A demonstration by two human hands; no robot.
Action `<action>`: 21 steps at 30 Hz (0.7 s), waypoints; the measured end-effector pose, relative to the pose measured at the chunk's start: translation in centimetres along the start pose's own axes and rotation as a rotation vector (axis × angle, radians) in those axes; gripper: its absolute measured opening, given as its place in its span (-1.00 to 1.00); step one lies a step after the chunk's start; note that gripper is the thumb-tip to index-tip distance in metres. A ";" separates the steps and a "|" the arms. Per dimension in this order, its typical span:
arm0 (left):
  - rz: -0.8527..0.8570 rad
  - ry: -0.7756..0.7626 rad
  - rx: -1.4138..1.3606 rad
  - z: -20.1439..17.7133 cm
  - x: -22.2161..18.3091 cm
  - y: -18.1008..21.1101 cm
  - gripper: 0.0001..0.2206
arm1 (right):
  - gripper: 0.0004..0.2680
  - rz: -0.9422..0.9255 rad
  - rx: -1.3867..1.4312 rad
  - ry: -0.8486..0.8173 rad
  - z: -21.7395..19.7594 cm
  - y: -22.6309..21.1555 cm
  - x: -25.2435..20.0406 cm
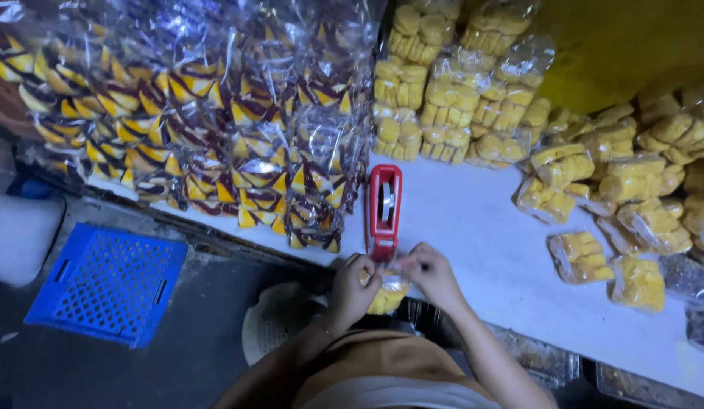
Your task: The person packages small yellow bakery items into clear plastic bags by hand, using a red tape dispenser to seal each bag before placing it back on the table.
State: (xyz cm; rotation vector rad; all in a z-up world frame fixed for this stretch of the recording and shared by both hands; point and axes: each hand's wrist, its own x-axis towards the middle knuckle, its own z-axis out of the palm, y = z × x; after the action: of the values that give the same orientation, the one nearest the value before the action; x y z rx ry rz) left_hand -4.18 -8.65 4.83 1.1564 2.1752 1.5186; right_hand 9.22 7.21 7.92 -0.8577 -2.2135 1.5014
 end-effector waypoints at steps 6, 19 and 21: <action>0.503 -0.090 0.093 3.8 4.3 4.9 -0.85 | -0.72 0.008 0.204 0.317 -2.6 -2.2 -1.9; -0.196 -0.018 0.338 11.9 38.7 5.7 -0.44 | -0.47 -0.138 1.168 0.947 -15.4 3.4 -6.2; -0.064 -0.027 0.512 14.8 42.5 3.5 -0.70 | -0.43 -0.189 0.832 1.012 -14.9 -1.0 -5.6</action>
State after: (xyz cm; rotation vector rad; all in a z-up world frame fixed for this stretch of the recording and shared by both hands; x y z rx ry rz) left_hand -21.60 32.53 11.28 1.2158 2.6374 0.9326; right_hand 21.80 14.04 14.95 -0.7990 -0.8103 1.2682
